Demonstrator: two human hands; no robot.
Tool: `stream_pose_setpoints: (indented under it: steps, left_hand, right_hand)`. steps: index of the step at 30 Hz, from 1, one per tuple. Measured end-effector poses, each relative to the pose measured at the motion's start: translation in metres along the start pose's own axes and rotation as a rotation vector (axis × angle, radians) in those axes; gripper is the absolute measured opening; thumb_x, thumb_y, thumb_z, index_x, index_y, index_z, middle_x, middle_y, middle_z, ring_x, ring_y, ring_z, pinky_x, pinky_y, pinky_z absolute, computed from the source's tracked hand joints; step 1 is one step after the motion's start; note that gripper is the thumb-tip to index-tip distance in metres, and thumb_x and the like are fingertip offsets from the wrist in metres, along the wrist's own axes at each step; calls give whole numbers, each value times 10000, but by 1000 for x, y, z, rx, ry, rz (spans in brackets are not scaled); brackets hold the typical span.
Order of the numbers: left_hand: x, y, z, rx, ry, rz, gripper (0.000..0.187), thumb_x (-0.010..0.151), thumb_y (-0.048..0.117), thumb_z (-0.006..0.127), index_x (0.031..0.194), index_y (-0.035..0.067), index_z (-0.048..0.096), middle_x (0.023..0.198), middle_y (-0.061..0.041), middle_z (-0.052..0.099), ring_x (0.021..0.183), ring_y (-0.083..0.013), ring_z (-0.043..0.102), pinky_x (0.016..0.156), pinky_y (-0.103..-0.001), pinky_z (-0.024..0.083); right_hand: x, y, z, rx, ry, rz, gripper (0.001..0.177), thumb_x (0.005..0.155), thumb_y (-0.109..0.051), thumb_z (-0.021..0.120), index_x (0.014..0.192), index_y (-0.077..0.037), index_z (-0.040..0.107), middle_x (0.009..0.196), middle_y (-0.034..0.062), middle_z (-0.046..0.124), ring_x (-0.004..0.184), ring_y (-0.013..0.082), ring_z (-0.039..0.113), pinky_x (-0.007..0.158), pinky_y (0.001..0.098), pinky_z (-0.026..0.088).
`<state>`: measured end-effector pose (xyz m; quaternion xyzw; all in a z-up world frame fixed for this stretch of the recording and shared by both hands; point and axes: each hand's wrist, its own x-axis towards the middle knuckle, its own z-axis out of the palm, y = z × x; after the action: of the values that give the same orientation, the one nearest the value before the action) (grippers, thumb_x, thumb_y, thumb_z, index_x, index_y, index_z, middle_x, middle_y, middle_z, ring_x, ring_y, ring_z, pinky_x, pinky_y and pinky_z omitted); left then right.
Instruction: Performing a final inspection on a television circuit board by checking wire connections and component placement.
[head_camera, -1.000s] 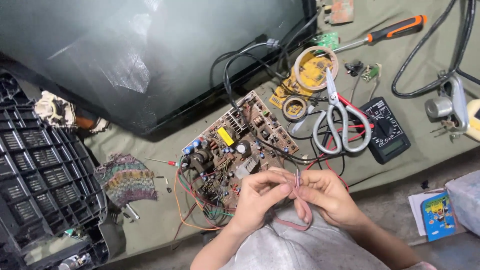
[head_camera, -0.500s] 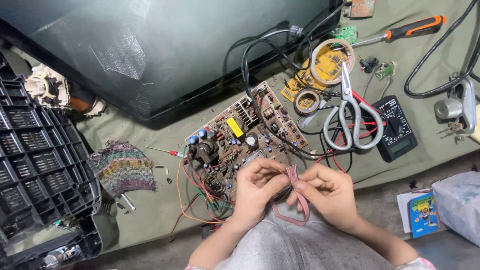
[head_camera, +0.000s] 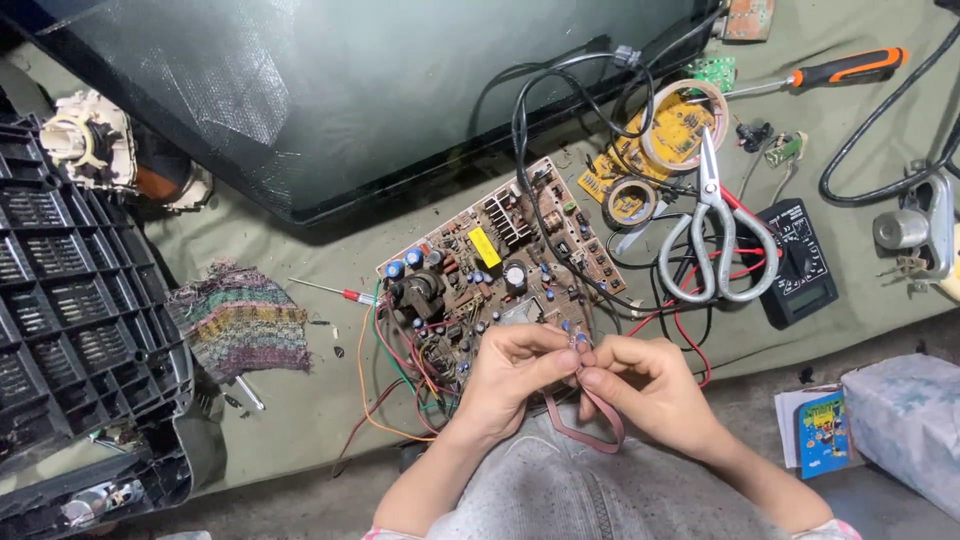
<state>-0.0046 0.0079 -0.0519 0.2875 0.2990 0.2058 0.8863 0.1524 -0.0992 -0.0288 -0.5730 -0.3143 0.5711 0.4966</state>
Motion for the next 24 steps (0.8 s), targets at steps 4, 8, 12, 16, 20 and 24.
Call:
stream_pose_setpoints:
  steps: [4, 8, 12, 16, 20, 24]
  left_hand:
    - [-4, 10, 4, 65, 14, 35, 85, 852, 73, 829, 918, 44, 783, 906, -102, 782, 799, -138, 721, 756, -248, 585]
    - [-9, 16, 8, 183, -23, 33, 99, 876, 108, 809, 908, 34, 752, 877, -138, 784, 792, -162, 750, 754, -261, 609]
    - [-10, 21, 11, 314, -39, 28, 80, 885, 119, 804, 892, 60, 751, 832, -103, 781, 762, -119, 728, 734, -235, 590]
    - [-12, 15, 12, 340, 27, 24, 90, 848, 100, 837, 893, 53, 774, 849, -74, 778, 755, -79, 691, 706, -194, 545]
    - [-12, 14, 17, 497, 54, 34, 161, 803, 180, 871, 912, 91, 794, 870, -38, 781, 781, -74, 690, 737, -199, 530]
    - [-13, -10, 16, 334, 11, -11, 229, 766, 148, 891, 902, 102, 713, 855, -42, 754, 762, -56, 678, 731, -196, 546]
  right_hand:
    - [2, 0, -10, -237, 66, -89, 153, 885, -207, 752, 846, -58, 755, 782, 6, 784, 684, 68, 679, 619, 220, 521]
    - [2, -13, -13, -163, 111, -121, 171, 895, -125, 714, 1026, -16, 733, 845, 83, 811, 746, 133, 786, 692, 223, 632]
    - [3, -17, -15, -145, 106, -178, 272, 901, -104, 712, 1151, 1, 729, 961, 125, 735, 723, 138, 712, 709, 234, 584]
    - [4, -14, -13, -213, 121, -203, 180, 901, -123, 714, 1038, -16, 761, 989, 129, 733, 847, 162, 696, 699, 227, 562]
    - [4, -15, -12, -243, 151, -259, 99, 894, -124, 723, 926, -31, 732, 903, 101, 743, 868, 196, 695, 765, 281, 554]
    - [7, -17, -18, -150, 25, -156, 108, 889, -151, 727, 874, -50, 762, 980, 118, 738, 922, 198, 705, 885, 333, 547]
